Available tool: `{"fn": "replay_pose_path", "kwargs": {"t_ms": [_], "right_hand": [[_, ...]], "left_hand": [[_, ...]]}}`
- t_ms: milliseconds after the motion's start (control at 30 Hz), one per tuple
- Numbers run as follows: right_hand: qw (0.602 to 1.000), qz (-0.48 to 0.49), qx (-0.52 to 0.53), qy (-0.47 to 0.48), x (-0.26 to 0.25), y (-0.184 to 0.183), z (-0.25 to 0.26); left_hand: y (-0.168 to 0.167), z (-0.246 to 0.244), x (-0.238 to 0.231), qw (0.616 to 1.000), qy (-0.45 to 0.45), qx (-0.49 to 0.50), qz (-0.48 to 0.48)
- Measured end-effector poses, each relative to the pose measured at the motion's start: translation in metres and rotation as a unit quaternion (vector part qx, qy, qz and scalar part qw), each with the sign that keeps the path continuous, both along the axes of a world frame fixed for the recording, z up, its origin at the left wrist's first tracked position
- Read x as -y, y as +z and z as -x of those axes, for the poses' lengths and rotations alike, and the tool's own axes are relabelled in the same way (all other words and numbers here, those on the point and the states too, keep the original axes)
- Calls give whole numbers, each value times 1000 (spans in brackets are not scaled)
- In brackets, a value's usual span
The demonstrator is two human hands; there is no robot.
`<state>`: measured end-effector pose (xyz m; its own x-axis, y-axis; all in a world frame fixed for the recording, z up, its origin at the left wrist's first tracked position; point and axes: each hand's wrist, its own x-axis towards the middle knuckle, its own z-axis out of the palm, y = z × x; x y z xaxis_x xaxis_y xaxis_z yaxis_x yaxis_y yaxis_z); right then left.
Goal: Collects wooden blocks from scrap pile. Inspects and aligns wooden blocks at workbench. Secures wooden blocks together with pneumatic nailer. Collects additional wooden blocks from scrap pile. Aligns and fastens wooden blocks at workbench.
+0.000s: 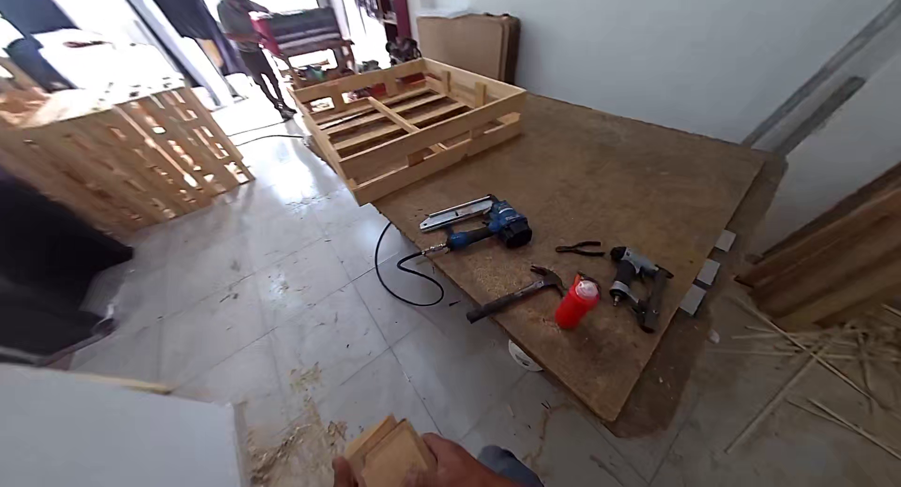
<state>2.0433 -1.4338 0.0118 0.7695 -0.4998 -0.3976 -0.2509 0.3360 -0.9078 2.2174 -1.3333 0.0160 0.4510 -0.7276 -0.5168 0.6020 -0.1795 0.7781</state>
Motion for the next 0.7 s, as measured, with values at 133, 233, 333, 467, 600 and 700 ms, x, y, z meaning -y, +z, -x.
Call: {"fn": "replay_pose_path", "kwargs": {"t_ms": [133, 233, 333, 467, 600, 700], "right_hand": [[977, -99, 123, -144, 109, 15, -38], [951, -138, 185, -207, 197, 3, -65], [937, -123, 194, -263, 300, -11, -91], [916, -162, 154, -333, 439, 7, -107], [890, -180, 146, -392, 561, 2, -115], [843, -185, 162, -478, 635, -15, -119]], "left_hand": [[-2, -73, 133, 993, -113, -19, 26], [-4, -103, 244, 981, -172, -44, 73], [3, -114, 367, 977, -193, -52, 72], [20, -130, 520, 965, -254, -54, 30], [20, -132, 661, 959, -284, -14, 0], [-4, -128, 751, 949, -315, 10, 31]]}}
